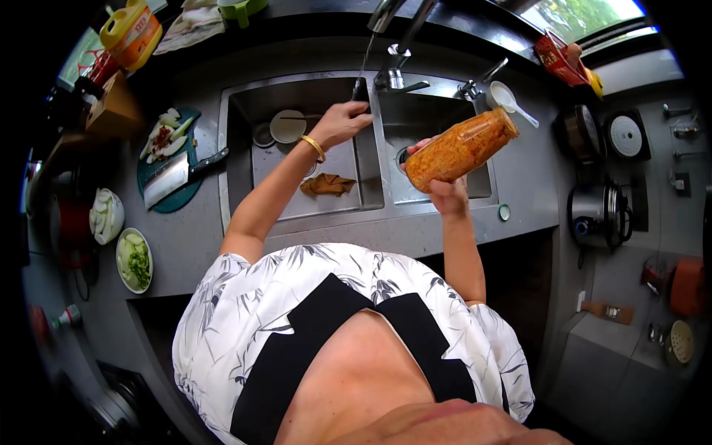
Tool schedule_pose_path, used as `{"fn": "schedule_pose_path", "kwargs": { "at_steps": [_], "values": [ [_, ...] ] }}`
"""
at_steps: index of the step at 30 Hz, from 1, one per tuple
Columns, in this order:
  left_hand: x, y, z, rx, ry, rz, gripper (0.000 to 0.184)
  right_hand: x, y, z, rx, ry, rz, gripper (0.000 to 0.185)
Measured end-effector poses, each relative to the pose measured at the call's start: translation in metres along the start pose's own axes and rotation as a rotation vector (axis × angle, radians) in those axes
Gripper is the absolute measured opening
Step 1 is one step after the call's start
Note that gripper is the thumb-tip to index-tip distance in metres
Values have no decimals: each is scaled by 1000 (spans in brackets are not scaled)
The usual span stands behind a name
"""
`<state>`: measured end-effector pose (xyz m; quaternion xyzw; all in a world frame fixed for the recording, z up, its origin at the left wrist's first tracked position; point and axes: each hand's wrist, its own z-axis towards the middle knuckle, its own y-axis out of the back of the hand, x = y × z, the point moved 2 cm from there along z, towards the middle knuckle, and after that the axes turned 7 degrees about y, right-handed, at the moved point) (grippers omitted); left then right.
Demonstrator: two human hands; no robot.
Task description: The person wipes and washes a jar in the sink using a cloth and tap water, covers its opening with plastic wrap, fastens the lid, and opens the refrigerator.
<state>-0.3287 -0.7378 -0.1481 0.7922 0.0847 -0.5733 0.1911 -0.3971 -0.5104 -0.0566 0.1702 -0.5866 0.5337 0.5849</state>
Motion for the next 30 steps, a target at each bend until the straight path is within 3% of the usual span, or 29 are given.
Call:
{"fn": "schedule_pose_path", "kwargs": {
  "at_steps": [1, 3, 5, 8, 17, 23, 30],
  "values": [
    [-39, -3, -25, -87, -126, -53, 57, -2, -4, 2, 15, -9, -11, 67],
    [-88, -7, -54, -1, -251, -342, 61, -7, -11, 5, 42, -21, -30, 68],
    [-113, -15, -65, 42, -473, -305, 69, -13, -17, 7, 23, -55, -24, 74],
    [-137, -26, -75, -4, -619, -157, 72, -24, -13, 3, -45, -110, -83, 83],
    [-156, -25, -85, 155, -451, -323, 57, -40, -2, 5, 125, -94, -267, 85],
    [-151, -20, -80, 198, -422, -303, 50, -31, -21, 11, 186, -125, -183, 71],
    [-148, -15, -71, 270, -380, -377, 42, -32, -22, 14, 263, -81, -90, 69]
  ]
}}
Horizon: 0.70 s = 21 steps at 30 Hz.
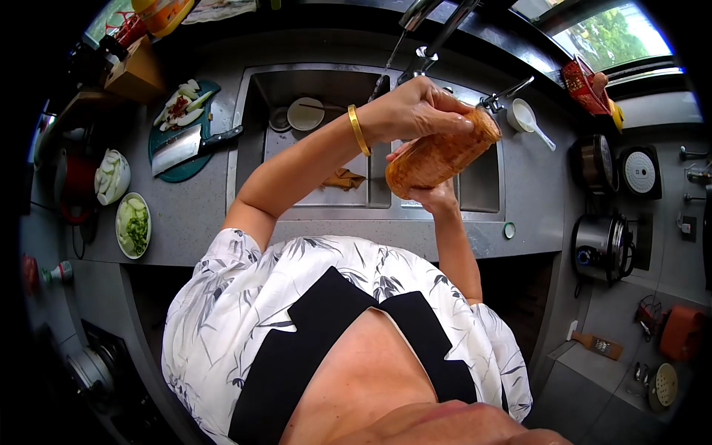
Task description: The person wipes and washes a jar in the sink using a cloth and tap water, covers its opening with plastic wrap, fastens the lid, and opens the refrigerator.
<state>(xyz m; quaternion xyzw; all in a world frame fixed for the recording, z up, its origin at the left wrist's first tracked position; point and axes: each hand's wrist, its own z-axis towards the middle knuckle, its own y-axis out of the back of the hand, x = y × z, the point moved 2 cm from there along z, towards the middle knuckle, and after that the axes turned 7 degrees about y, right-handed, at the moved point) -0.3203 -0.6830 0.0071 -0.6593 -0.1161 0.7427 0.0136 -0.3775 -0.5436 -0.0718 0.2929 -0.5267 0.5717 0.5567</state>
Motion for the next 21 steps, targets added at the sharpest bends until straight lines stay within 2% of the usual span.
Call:
{"fn": "schedule_pose_path", "kwargs": {
  "at_steps": [3, 6, 9, 11, 14, 17, 21],
  "values": [
    [3, 6, 2, -14, 55, 8, 39, -2, -1, 0, 7, 3, 1, 70],
    [2, 1, -4, -13, -1, -3, 42, -2, 0, 0, -17, -18, -65, 74],
    [2, -13, -7, -101, -82, 15, 44, -7, 7, -6, -73, -78, -118, 83],
    [6, -14, -6, -124, -64, -35, 46, -19, 18, -10, -137, -99, -128, 86],
    [6, -14, -6, -124, -62, -63, 43, -6, 5, -8, -168, -144, -153, 81],
    [6, -14, -5, -102, -38, -104, 39, -5, 2, -8, -139, -102, -8, 80],
    [7, -13, -3, -97, -20, -149, 34, -6, 6, -9, -72, -95, 31, 80]
  ]
}}
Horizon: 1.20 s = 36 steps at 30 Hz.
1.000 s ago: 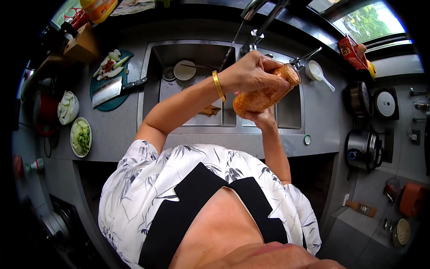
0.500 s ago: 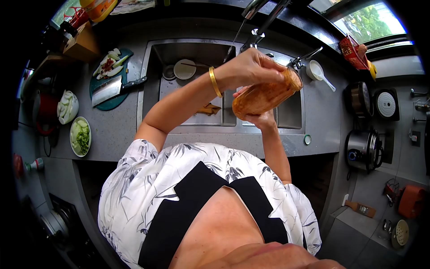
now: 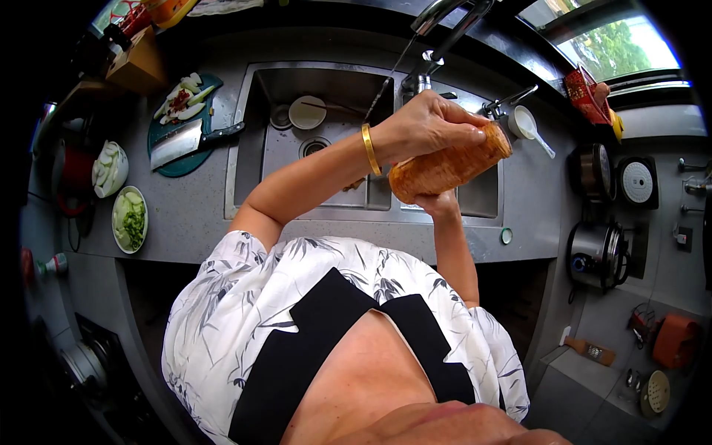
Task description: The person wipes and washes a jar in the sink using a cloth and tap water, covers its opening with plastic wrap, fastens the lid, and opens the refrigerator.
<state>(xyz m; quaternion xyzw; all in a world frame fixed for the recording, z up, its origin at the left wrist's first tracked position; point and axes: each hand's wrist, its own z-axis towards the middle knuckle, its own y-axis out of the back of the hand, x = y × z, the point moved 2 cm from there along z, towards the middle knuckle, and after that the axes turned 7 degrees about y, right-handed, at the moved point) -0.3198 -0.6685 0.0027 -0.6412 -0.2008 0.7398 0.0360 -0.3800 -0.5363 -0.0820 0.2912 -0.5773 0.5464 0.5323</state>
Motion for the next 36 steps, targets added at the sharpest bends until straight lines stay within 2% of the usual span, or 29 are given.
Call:
{"fn": "schedule_pose_path", "kwargs": {
  "at_steps": [2, 13, 16, 29, 36],
  "values": [
    [-2, -2, -2, -14, -3, -2, 33, 0, 3, 0, 50, -10, 58, 80],
    [-4, -8, -9, -105, -29, -19, 37, -4, 8, 1, 9, -76, -67, 86],
    [0, -7, -8, -75, -18, -53, 35, -7, 9, -1, 2, -112, -81, 88],
    [0, -8, -11, -101, 118, -128, 29, -18, 22, -3, 155, -114, -111, 86],
    [-3, -7, -14, -148, 165, -155, 26, -24, 22, -3, 203, -146, 5, 86]
  ]
}}
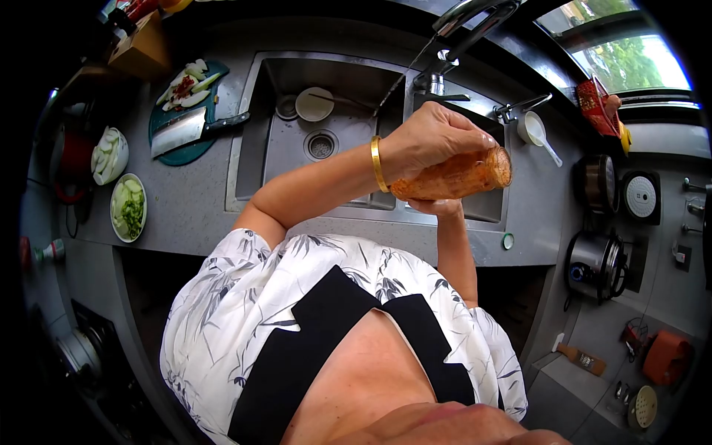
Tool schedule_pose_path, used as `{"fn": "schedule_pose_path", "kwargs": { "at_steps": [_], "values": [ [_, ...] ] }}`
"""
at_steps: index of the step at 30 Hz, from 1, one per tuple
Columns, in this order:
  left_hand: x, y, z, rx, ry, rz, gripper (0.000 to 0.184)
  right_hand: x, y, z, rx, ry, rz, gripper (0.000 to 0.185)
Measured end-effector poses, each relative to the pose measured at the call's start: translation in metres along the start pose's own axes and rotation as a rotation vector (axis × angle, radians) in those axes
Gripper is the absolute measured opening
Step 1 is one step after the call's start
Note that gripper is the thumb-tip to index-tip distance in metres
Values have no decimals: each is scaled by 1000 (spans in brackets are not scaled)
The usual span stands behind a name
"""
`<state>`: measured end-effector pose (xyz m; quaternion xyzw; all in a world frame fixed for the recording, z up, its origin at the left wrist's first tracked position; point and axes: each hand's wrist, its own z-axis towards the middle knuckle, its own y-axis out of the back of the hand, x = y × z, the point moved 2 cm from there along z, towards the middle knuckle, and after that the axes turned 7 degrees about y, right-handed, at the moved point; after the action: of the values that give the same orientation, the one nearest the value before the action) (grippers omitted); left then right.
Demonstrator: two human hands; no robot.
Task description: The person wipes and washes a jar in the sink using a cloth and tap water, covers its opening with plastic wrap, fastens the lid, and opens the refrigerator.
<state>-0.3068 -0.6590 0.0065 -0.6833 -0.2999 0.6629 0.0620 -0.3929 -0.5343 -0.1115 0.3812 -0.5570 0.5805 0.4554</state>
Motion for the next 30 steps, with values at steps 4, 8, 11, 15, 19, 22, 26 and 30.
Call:
{"fn": "schedule_pose_path", "kwargs": {
  "at_steps": [4, 8, 11, 15, 19, 22, 26, 30],
  "values": [
    [-4, -4, 0, -23, 71, -5, 17, 5, -4, 6, 35, 78, -12, 87],
    [6, 7, 19, -108, 117, -102, 17, 9, -1, 1, -28, 63, -51, 82],
    [27, 46, 58, -256, 256, -387, 18, 25, -17, 29, 76, 336, 7, 70],
    [74, 110, 120, -236, 262, -776, 23, 25, -10, 27, 36, 322, 159, 72],
    [69, 130, 139, -190, 262, -846, 24, 26, -5, 23, 40, 323, 161, 71],
    [67, 143, 131, -204, 195, -467, 18, 25, -1, 21, 34, 316, 135, 70],
    [116, 176, 109, -360, 231, 557, 35, 22, 0, 20, 34, 311, 146, 70],
    [125, 163, 65, -361, 312, 1451, 50, 20, -4, 23, 20, 268, 173, 70]
  ]
}}
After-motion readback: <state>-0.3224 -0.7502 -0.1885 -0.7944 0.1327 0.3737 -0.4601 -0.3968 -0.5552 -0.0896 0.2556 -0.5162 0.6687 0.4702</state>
